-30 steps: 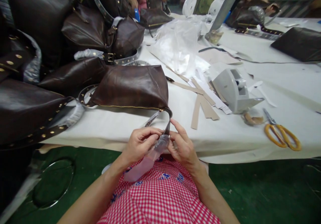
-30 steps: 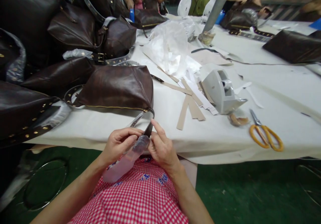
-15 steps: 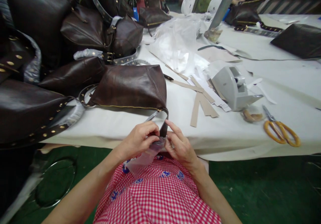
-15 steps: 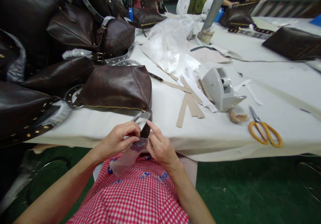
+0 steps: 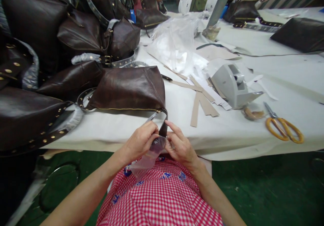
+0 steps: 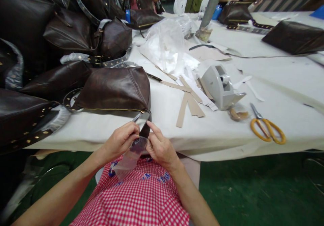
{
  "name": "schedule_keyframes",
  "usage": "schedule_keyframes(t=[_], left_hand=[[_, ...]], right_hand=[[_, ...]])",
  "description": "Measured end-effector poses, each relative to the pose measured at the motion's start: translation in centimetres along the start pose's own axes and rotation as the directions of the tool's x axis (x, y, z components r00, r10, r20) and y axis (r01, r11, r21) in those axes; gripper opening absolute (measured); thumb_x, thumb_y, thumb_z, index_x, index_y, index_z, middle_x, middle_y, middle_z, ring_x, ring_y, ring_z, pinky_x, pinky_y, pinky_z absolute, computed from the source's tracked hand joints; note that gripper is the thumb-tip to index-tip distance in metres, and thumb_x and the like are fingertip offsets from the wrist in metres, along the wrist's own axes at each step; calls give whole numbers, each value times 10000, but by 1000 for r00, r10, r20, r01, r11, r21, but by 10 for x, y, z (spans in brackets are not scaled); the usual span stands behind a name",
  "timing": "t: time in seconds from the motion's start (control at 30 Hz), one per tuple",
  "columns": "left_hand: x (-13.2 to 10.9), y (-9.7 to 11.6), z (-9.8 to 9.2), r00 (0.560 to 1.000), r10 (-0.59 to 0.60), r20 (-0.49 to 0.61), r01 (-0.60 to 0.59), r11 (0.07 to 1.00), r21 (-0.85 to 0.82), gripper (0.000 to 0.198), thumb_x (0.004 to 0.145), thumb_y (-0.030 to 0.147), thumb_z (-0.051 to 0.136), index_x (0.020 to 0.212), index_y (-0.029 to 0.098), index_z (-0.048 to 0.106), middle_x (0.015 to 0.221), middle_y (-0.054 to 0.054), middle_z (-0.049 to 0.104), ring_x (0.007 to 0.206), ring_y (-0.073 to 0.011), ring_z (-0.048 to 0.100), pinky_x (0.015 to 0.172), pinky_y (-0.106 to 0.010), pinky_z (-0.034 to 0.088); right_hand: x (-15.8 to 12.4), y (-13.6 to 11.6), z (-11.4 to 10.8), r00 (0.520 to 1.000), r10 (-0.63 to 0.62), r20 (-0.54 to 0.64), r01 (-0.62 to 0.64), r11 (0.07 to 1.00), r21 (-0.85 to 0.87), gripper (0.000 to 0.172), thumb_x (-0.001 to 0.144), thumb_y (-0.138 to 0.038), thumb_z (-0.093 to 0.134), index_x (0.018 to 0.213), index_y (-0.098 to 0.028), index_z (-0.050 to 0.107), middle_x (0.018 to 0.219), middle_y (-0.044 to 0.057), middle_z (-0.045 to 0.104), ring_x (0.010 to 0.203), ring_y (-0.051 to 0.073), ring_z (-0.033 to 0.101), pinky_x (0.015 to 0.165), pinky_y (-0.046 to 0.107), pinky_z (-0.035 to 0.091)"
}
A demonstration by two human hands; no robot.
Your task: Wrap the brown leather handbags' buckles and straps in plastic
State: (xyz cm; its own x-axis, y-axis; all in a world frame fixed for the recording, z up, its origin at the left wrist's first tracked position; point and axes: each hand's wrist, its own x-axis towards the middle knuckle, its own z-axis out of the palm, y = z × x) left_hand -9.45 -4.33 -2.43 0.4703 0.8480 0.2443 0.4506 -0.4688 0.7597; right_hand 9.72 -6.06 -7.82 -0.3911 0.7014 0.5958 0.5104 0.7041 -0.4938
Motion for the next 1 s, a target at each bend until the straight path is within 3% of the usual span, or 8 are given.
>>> schedule_keyframes(t=[0.2,0.43,0.6,0.87,1.0], left_hand=[[1,-4,-3,998,-53,38,56,996,-64,152,913,163,486,767,184,524,742,-3,523,695,-153,471,657,-258,369],[10,-15,-12,969,32,247,20,979,-205,176,934,228,477,768,175,503,743,11,515,697,-131,472,665,-239,388],[20,-19,-13,931,42,363,57,965,-255,180,929,231,474,758,177,480,692,32,464,646,-116,433,629,-227,378],[25,-16,-12,934,144,326,-150,989,-6,142,935,187,425,798,192,462,742,10,508,671,-130,463,625,-239,369],[27,-19,-12,949,162,269,-197,974,109,147,936,152,402,810,191,469,750,6,534,669,-131,486,621,-238,375]], right_hand=[[1,0,0,1000,1,-11,-1,1000,18,152,914,-74,435,926,-192,530,1357,221,546,1326,234,493,987,378,536],[-2,0,4,1000,7,-26,-5,996,89,143,911,-75,455,943,-187,538,1355,217,545,1312,232,507,961,360,549],[-3,1,2,999,5,-36,-2,995,100,142,907,-75,466,926,-198,535,1352,204,551,1304,230,515,962,357,547],[-1,7,-2,986,142,-92,-122,972,199,118,892,-99,496,869,-210,529,1151,163,662,1161,227,615,838,337,567],[14,15,-10,991,121,-56,-106,969,222,156,870,-80,493,804,-221,503,996,112,703,1040,212,664,770,310,564]])
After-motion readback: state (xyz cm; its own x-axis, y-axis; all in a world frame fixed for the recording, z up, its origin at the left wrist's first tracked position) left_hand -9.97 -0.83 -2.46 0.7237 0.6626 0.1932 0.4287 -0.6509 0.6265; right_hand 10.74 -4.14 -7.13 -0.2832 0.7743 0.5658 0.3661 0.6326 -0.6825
